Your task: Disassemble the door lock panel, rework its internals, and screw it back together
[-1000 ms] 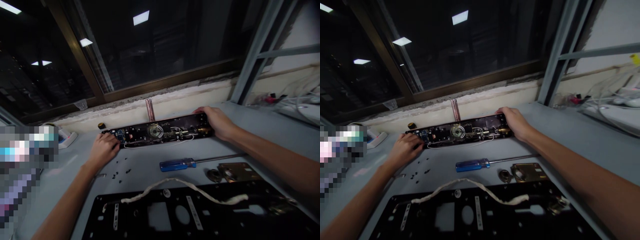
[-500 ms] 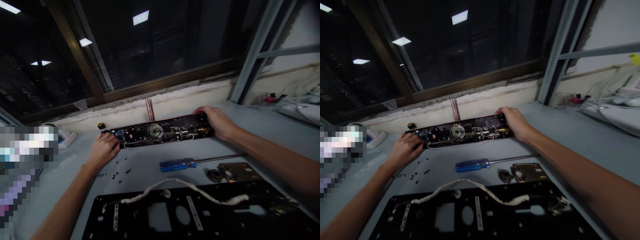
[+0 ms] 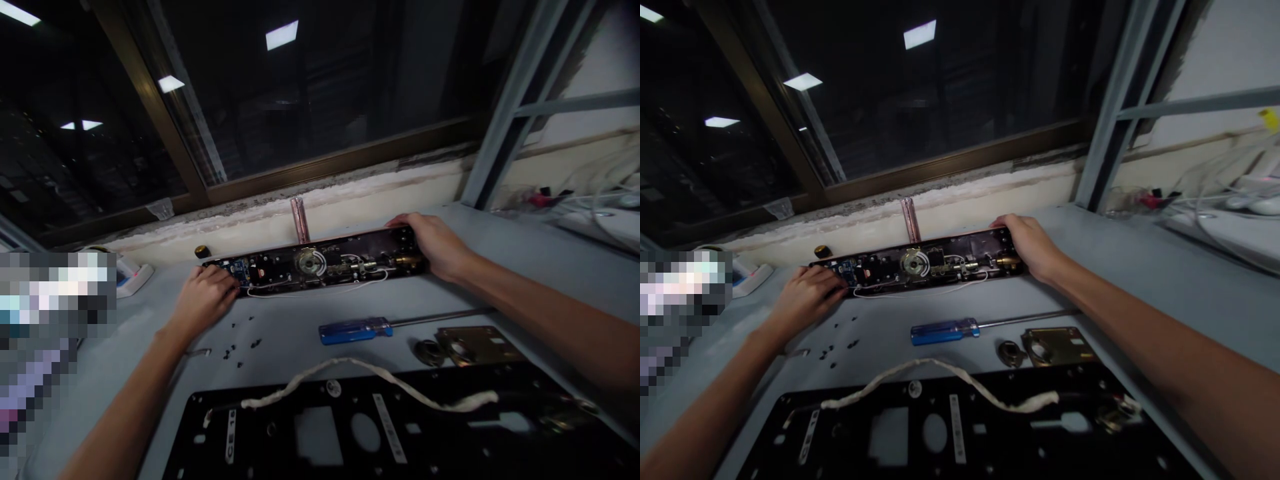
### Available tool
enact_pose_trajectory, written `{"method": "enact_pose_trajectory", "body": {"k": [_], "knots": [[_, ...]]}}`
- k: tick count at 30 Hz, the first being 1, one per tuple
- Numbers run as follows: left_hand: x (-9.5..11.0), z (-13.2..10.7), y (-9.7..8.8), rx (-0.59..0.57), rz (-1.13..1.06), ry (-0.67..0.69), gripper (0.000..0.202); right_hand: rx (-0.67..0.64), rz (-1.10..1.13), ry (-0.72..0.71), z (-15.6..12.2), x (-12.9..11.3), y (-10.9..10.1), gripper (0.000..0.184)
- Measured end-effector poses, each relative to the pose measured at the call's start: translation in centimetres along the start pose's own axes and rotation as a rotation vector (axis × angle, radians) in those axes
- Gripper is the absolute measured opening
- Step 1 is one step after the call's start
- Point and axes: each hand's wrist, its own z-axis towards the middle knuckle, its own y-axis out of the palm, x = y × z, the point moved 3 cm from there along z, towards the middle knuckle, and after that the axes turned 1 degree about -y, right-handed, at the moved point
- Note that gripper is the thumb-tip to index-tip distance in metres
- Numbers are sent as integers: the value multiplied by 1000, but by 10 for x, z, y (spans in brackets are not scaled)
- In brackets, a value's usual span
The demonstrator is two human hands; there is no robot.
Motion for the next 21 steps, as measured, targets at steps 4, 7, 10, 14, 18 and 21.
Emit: {"method": "enact_pose_trajectory", "body": {"k": [4,7,10,14,18,21], "knots": [[5,2,0,6,36,29,22,-1,6,9,1,1,0,17],[7,3,-1,26,50,56,23,-3,6,18,1,1,0,17],[6,2,-1,37,2,76,26,-3,7,21,0,1,0,17],[5,2,-1,47,-23,76,29,3,10,14,0,1,0,16],[5,1,-2,52,14,82,29,2,11,9,0,0,0,16],[6,1,-2,35,67,105,26,2,12,11,0,1,0,17]]}}
